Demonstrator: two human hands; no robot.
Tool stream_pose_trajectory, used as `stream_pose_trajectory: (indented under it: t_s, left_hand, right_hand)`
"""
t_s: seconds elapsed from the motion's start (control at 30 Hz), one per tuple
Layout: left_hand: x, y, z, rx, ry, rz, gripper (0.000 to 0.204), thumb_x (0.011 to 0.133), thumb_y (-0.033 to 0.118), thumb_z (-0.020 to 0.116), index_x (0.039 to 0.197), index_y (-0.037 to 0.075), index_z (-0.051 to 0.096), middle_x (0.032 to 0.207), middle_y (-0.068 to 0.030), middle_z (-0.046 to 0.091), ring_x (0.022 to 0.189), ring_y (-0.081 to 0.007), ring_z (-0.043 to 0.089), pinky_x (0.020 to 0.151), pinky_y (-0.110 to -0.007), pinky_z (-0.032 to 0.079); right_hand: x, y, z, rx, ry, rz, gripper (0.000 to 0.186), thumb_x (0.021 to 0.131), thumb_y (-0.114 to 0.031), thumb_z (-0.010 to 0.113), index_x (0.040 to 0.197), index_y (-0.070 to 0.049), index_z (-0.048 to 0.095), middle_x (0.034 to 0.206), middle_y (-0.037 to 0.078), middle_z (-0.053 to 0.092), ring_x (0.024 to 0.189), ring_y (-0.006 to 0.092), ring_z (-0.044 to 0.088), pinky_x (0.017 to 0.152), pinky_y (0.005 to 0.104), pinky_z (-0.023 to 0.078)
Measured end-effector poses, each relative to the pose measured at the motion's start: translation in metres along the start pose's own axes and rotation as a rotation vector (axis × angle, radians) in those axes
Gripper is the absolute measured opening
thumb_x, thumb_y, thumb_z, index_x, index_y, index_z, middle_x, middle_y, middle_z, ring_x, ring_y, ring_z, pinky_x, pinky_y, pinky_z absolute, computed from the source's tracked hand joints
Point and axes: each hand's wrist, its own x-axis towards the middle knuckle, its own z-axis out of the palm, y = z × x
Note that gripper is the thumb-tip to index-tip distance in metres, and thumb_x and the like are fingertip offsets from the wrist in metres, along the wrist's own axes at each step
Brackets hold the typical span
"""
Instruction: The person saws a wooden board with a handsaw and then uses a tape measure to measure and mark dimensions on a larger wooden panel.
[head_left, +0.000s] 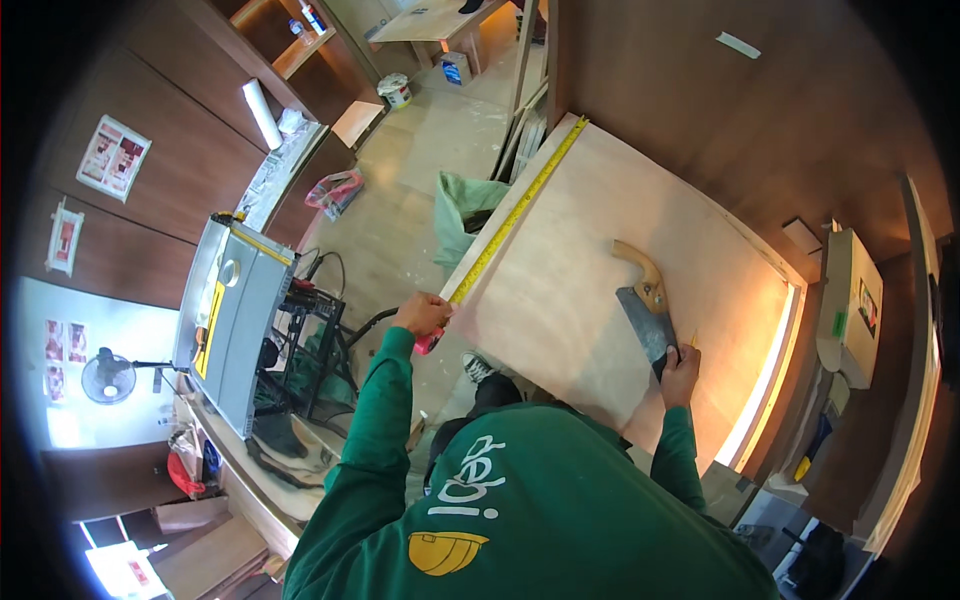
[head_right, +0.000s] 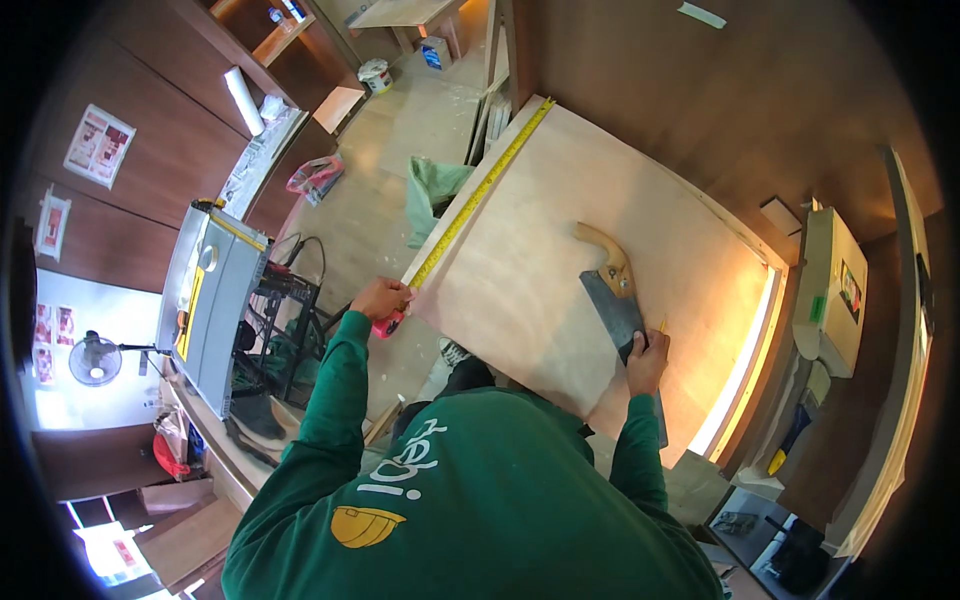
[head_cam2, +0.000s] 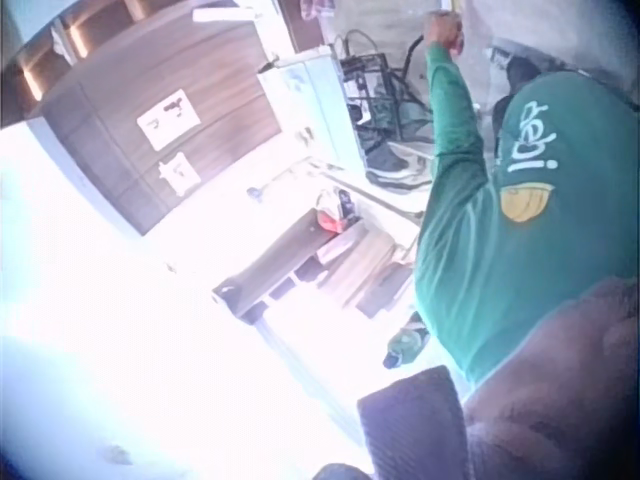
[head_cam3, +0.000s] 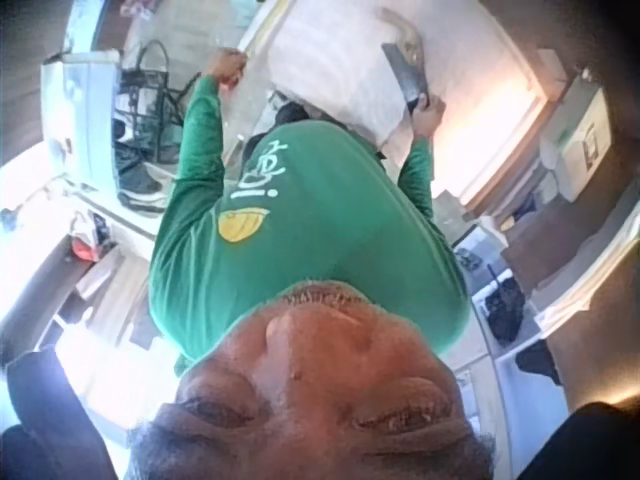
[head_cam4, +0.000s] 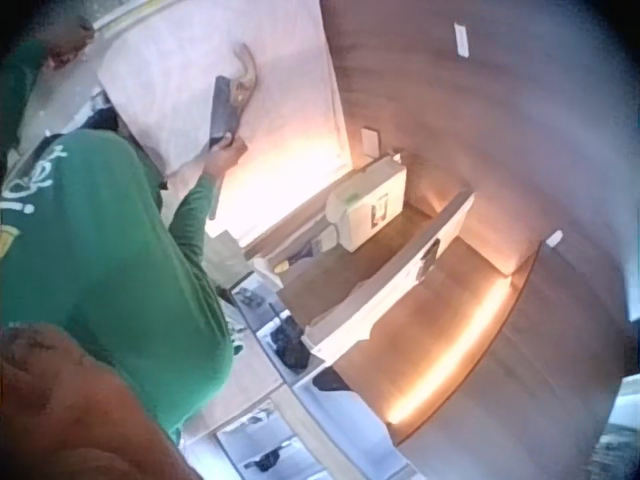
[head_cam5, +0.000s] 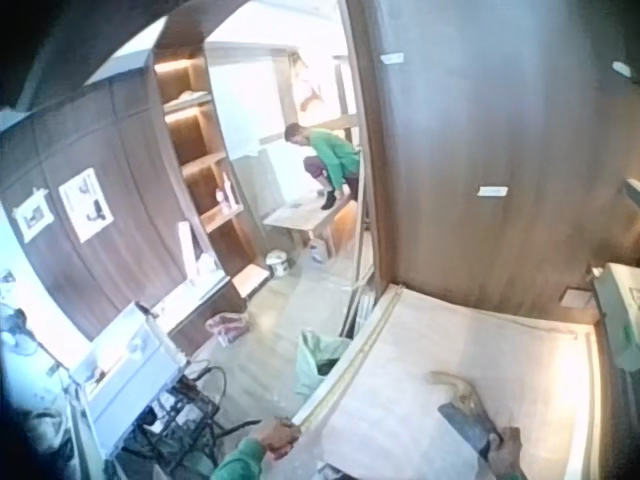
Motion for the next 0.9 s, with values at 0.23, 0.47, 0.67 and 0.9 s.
stream_pose_trajectory:
  t_s: [0.23, 0.47, 0.67, 0.9]
  left_hand:
    - [-0.017, 0.001, -0.005, -0.004, 0.013, 0.023, 0.028, 0.090, 0.031, 0.074, 0.086, 0.004, 0.077, 0.069, -0.0029, 0.069, 0.051, -0.0118, 0.063, 0.051, -0.030, 0.052]
    - [0.004, -0.012, 0.005, -0.051, -0.039, 0.010, 0.027, 0.089, 0.031, 0.074, 0.085, 0.005, 0.077, 0.071, -0.0051, 0.071, 0.054, -0.0129, 0.067, 0.056, -0.031, 0.055]
    - [-0.014, -0.002, 0.002, -0.066, -0.019, 0.030, 0.032, 0.092, 0.032, 0.075, 0.081, 0.001, 0.075, 0.069, -0.0026, 0.068, 0.057, -0.0107, 0.062, 0.055, -0.029, 0.053]
    - [-0.010, -0.013, -0.001, -0.055, -0.006, 0.013, 0.041, 0.093, 0.040, 0.071, 0.078, 0.002, 0.072, 0.065, -0.0032, 0.065, 0.053, -0.0121, 0.060, 0.053, -0.032, 0.050]
  right_hand:
    - [0.003, -0.003, -0.009, -0.032, -0.090, 0.003, 0.025, 0.098, -0.017, 0.067, 0.109, 0.005, 0.061, 0.107, 0.022, 0.060, 0.101, 0.0403, 0.062, 0.091, 0.0464, 0.050]
    - [0.009, 0.006, -0.009, -0.081, -0.145, -0.037, 0.026, 0.098, -0.017, 0.066, 0.108, 0.006, 0.060, 0.105, 0.023, 0.059, 0.098, 0.0394, 0.060, 0.090, 0.0452, 0.049]
    - [0.011, 0.008, -0.008, 0.000, -0.152, 0.020, 0.026, 0.098, -0.018, 0.067, 0.107, 0.006, 0.060, 0.105, 0.022, 0.060, 0.098, 0.0374, 0.061, 0.090, 0.0441, 0.049]
    - [0.014, -0.003, -0.015, -0.141, -0.166, -0.047, 0.029, 0.097, -0.017, 0.069, 0.113, 0.003, 0.058, 0.107, 0.020, 0.060, 0.098, 0.0358, 0.061, 0.090, 0.0441, 0.050]
